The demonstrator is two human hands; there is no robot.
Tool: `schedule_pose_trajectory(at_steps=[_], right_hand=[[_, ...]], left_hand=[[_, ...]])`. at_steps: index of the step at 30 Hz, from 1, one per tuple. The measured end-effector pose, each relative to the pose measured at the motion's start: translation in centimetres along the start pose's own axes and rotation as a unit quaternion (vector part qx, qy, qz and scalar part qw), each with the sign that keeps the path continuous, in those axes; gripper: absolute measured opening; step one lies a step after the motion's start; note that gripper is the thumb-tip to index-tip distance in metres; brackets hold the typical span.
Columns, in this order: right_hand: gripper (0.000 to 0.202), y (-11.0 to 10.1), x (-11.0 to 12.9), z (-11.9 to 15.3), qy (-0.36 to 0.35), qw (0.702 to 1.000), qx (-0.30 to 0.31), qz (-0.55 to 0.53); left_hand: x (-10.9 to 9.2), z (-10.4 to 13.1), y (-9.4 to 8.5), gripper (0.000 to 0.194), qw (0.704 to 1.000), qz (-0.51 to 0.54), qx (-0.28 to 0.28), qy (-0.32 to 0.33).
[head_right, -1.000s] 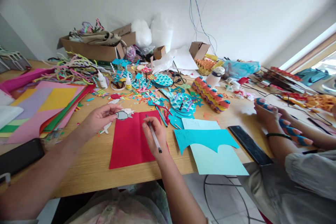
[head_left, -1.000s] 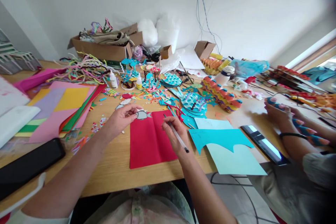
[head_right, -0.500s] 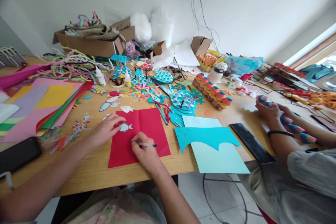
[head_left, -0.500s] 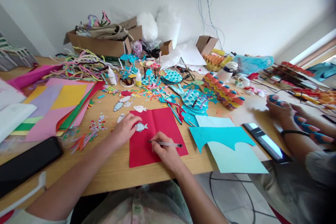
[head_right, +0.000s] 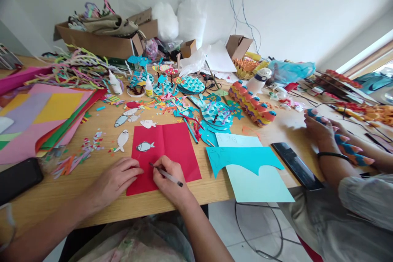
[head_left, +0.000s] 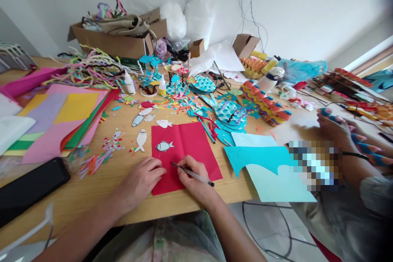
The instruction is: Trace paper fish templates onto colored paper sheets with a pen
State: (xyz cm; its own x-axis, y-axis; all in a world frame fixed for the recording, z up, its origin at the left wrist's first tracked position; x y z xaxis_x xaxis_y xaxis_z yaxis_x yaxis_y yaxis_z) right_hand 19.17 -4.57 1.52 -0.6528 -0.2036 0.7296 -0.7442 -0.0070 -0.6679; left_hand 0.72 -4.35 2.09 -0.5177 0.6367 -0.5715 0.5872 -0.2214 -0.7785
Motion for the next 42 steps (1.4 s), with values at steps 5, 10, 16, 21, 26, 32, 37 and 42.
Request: schedule_pose_trajectory(at_steps=[5, 10, 16, 21, 26, 32, 37, 42], right_hand=[[0.011, 0.1, 0.0, 0.0, -0.022, 0.999, 0.008, 0.033], [0.013, -0.1, 0.4, 0.1, -0.031, 0.998, 0.023, 0.052], [0.013, -0.2, 0.6, 0.1, -0.035, 0.997, 0.029, 0.055], [0.013, -0.2, 0.5, 0.1, -0.036, 0.997, 0.036, 0.063], [0.013, -0.2, 0.5, 0.1, -0.033, 0.996, 0.041, 0.073], [0.013, -0.2, 0.5, 0.1, -0.033, 0.996, 0.042, 0.077], [0.013, -0.2, 0.5, 0.1, -0.033, 0.996, 0.038, 0.076], [0.013, -0.1, 0.4, 0.0, -0.036, 0.996, 0.033, 0.07]], left_hand=[[0.4, 0.6, 1.0, 0.023, 0.998, -0.055, -0.015, 0.008], [0.4, 1.0, 2.1, 0.032, 0.994, -0.105, -0.03, -0.014], [0.0, 0.9, 2.1, 0.032, 0.991, -0.126, -0.024, -0.021], [0.1, 1.1, 2.4, 0.032, 0.991, -0.129, -0.028, -0.026], [0.4, 1.2, 2.7, 0.034, 0.989, -0.142, -0.022, -0.026], [0.3, 1.2, 2.5, 0.035, 0.99, -0.135, -0.007, -0.03], [0.2, 1.2, 2.5, 0.035, 0.99, -0.138, -0.018, -0.033], [0.4, 1.3, 2.6, 0.035, 0.99, -0.137, -0.02, -0.031]])
Point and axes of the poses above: each hand's wrist, its own z-axis away from the middle knuckle, its own y-axis out of the palm, x = y × z, the point moved 1 cm from there along -z, towards the middle knuckle, and after that the axes turned 14 degrees about z, right-handed, at the moved point
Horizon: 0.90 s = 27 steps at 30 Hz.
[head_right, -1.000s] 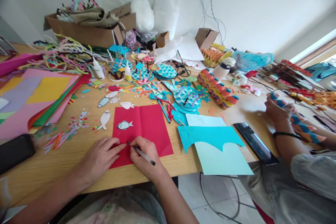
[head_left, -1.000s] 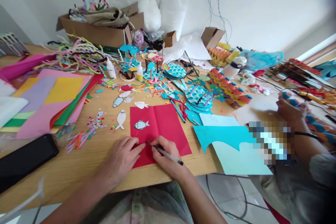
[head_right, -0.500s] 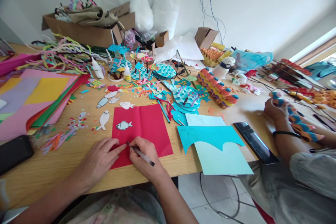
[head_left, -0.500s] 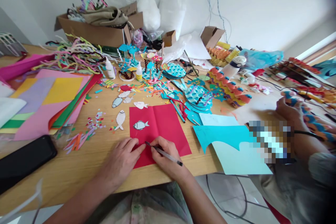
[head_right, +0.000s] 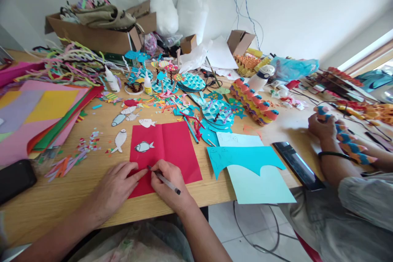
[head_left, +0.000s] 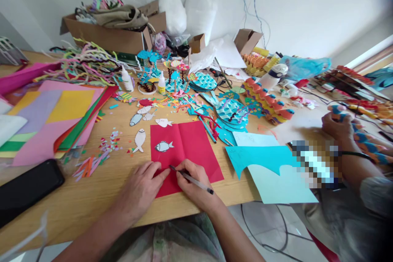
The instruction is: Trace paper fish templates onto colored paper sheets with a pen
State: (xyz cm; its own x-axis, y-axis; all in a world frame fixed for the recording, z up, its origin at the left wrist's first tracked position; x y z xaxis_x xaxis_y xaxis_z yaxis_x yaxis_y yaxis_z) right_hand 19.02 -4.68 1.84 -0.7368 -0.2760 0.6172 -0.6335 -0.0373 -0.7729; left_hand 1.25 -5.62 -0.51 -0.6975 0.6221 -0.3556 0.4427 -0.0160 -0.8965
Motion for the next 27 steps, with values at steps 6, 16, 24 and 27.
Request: schedule_pose_trajectory(at_steps=[6, 16, 24, 27], right_hand=[[0.012, 0.04, -0.06, 0.01, 0.013, 1.0, -0.001, -0.004], [0.011, 0.03, -0.18, -0.03, 0.022, 1.0, -0.012, -0.01], [0.01, 0.13, -0.26, 0.01, 0.021, 0.999, -0.018, -0.024], [0.008, -0.11, -0.32, 0.15, 0.03, 0.998, -0.028, -0.054]], left_hand=[[-0.1, -0.05, -0.16, 0.035, 1.0, 0.004, -0.003, 0.002], [-0.06, -0.03, -0.17, 0.034, 1.0, 0.003, 0.001, 0.006], [-0.16, -0.14, -0.4, 0.034, 1.0, 0.007, -0.006, 0.015], [-0.16, -0.08, -0.24, 0.034, 1.0, 0.008, -0.009, 0.009]])
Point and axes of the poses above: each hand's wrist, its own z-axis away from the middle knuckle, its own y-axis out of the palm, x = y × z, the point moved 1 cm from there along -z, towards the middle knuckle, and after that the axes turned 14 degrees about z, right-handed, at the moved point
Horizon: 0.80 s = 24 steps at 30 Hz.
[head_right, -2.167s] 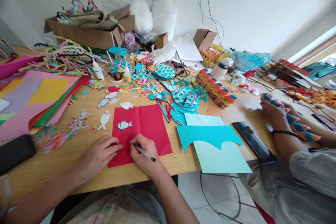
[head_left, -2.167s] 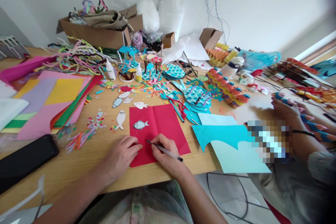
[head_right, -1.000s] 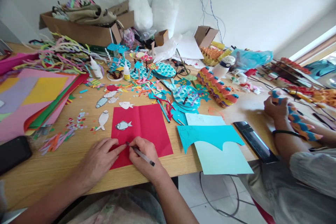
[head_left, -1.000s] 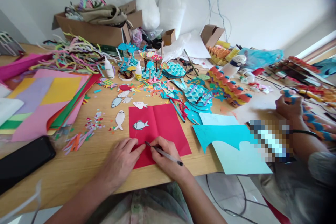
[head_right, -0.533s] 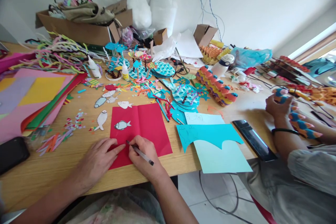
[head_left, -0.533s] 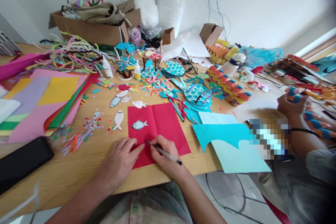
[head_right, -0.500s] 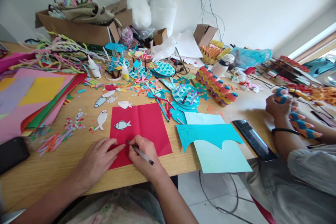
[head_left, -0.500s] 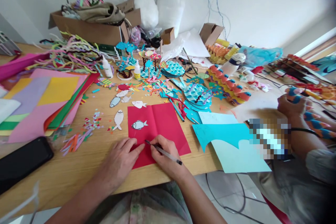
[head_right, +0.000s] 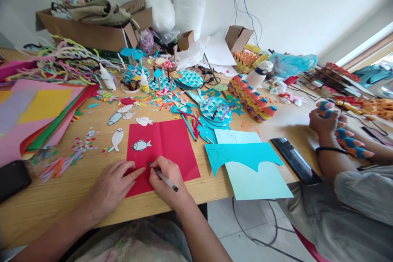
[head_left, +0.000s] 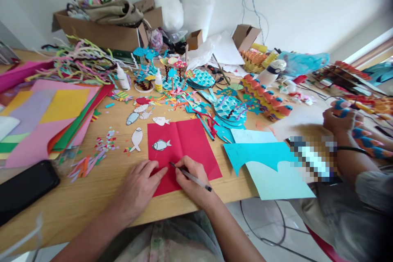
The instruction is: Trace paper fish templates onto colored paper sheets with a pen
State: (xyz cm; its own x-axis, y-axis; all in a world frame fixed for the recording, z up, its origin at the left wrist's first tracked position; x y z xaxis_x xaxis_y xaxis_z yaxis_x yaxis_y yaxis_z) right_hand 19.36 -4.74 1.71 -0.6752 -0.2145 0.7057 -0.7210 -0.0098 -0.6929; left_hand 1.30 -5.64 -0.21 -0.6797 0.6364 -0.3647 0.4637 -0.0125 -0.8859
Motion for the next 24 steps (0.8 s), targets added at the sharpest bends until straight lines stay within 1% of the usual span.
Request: schedule_pose_trajectory(at_steps=[2, 4, 6, 10, 12, 15, 18, 21, 24], right_hand=[[0.004, -0.4, -0.2, 0.1, 0.032, 0.998, -0.033, -0.045], [0.003, -0.7, -0.4, 0.2, 0.075, 0.989, -0.077, -0.102], [0.004, -0.8, -0.7, 0.2, 0.106, 0.976, -0.114, -0.15], [0.006, -0.6, -0.9, 0.2, 0.118, 0.965, -0.154, -0.178], [0.007, -0.5, -0.8, 0.3, 0.115, 0.966, -0.158, -0.168], [0.007, -0.8, -0.6, 0.3, 0.102, 0.974, -0.158, -0.128], [0.01, -1.5, -0.6, 0.0, 0.069, 0.982, -0.152, -0.087], [0.017, -2.1, -0.8, -0.8, 0.036, 0.992, -0.109, -0.057], [0.019, -2.3, -1.0, -2.1, -0.013, 0.998, -0.069, 0.004]], left_hand=[[0.0, 0.1, 0.1, 0.034, 1.0, 0.01, -0.005, -0.002], [0.0, 0.1, -0.1, 0.034, 0.999, 0.036, -0.021, -0.004], [0.2, 0.1, -0.6, 0.031, 0.995, 0.081, -0.054, -0.009], [1.0, -0.4, -2.8, 0.011, 0.975, 0.157, -0.148, -0.055], [1.4, -0.8, -4.0, 0.014, 0.967, 0.179, -0.163, -0.082], [1.9, -1.6, -5.4, 0.016, 0.962, 0.194, -0.156, -0.11], [2.6, -2.5, -6.1, 0.019, 0.963, 0.184, -0.15, -0.127], [3.4, -3.3, -5.9, 0.021, 0.97, 0.161, -0.12, -0.133], [4.2, -4.0, -5.1, 0.022, 0.981, 0.13, -0.058, -0.13]])
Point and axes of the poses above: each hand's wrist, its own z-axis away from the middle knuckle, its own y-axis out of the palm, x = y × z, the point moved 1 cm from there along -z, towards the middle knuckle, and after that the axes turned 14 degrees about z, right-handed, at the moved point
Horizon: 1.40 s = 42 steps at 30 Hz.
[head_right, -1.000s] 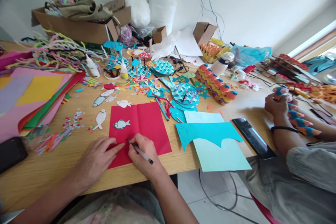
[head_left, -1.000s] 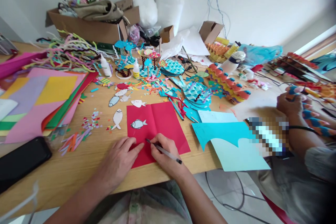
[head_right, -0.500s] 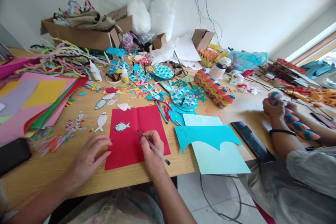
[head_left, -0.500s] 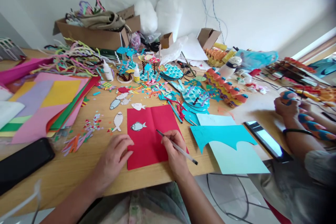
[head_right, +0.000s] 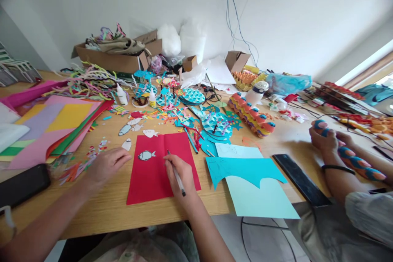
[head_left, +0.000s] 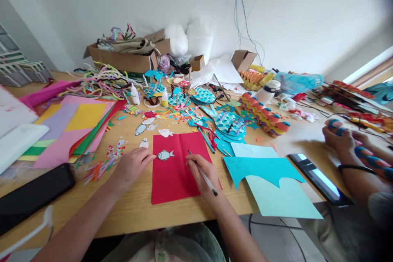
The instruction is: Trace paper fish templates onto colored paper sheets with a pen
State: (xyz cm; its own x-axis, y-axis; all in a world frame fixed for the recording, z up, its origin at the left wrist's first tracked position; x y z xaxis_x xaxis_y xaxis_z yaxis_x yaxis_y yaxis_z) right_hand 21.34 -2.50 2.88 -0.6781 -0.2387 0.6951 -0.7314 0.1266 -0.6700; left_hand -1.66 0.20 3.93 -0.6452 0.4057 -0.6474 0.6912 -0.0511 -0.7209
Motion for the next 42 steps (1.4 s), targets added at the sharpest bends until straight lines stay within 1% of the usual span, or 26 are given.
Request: schedule_pose_trajectory(at_steps=[3, 4, 6, 7, 10, 12, 14, 18, 21, 25, 29, 32, 34, 37, 40, 42], right_hand=[[0.02, 0.4, 0.1, -1.3, -0.055, 0.996, 0.028, 0.068], [0.022, 0.6, 0.2, -1.8, -0.064, 0.993, 0.045, 0.087], [0.027, 1.2, 0.5, -2.7, -0.075, 0.987, 0.087, 0.115], [0.03, 1.4, 0.7, -3.2, -0.079, 0.983, 0.106, 0.125], [0.035, 2.3, 1.0, -4.4, -0.081, 0.974, 0.146, 0.156], [0.035, 2.9, 1.1, -5.0, -0.083, 0.967, 0.157, 0.181], [0.034, 3.5, 1.0, -5.3, -0.085, 0.965, 0.154, 0.195], [0.029, 4.1, 0.5, -5.3, -0.094, 0.971, 0.139, 0.171], [0.025, 4.2, 0.1, -5.0, -0.099, 0.975, 0.121, 0.155], [0.023, 4.4, -0.3, -4.8, -0.109, 0.978, 0.097, 0.148], [0.02, 4.3, -0.4, -4.8, -0.113, 0.979, 0.101, 0.137], [0.019, 4.2, -0.4, -4.9, -0.105, 0.984, 0.09, 0.109], [0.021, 4.1, -0.6, -5.0, -0.089, 0.991, 0.053, 0.081], [0.024, 4.0, -1.2, -5.2, -0.064, 0.996, -0.013, 0.064], [0.023, 4.0, -1.7, -5.4, -0.055, 0.996, -0.034, 0.057], [0.023, 3.8, -1.7, -5.4, -0.054, 0.996, -0.035, 0.058]], left_hand=[[0.4, -0.6, 1.0, 0.015, 0.999, -0.02, 0.051, 0.005], [0.4, -0.8, 1.3, 0.017, 0.998, -0.022, 0.061, 0.005], [0.2, -1.2, 1.9, 0.027, 0.996, -0.027, 0.084, -0.005], [0.1, -1.4, 2.1, 0.028, 0.995, -0.032, 0.097, -0.013], [-0.5, -2.1, 2.6, 0.019, 0.989, -0.051, 0.133, -0.029], [-0.6, -2.5, 2.8, 0.012, 0.987, -0.063, 0.143, -0.034], [-0.4, -2.7, 3.0, 0.009, 0.987, -0.067, 0.142, -0.037], [0.2, -2.9, 3.5, 0.008, 0.989, -0.053, 0.135, -0.042], [0.3, -2.9, 3.7, 0.013, 0.991, -0.034, 0.125, -0.046], [0.0, -3.0, 4.0, 0.021, 0.992, 0.005, 0.111, -0.058], [-0.3, -2.9, 4.0, 0.02, 0.99, 0.059, 0.103, -0.081], [-0.1, -3.2, 3.2, 0.015, 0.987, 0.102, 0.091, -0.088], [0.5, -3.8, 2.3, 0.015, 0.985, 0.127, 0.065, -0.098], [2.1, -5.4, 0.7, 0.022, 0.98, 0.148, -0.003, -0.133], [3.9, -7.6, -0.4, 0.025, 0.971, 0.151, -0.064, -0.172], [4.7, -9.2, -0.4, 0.026, 0.967, 0.15, -0.084, -0.188]])
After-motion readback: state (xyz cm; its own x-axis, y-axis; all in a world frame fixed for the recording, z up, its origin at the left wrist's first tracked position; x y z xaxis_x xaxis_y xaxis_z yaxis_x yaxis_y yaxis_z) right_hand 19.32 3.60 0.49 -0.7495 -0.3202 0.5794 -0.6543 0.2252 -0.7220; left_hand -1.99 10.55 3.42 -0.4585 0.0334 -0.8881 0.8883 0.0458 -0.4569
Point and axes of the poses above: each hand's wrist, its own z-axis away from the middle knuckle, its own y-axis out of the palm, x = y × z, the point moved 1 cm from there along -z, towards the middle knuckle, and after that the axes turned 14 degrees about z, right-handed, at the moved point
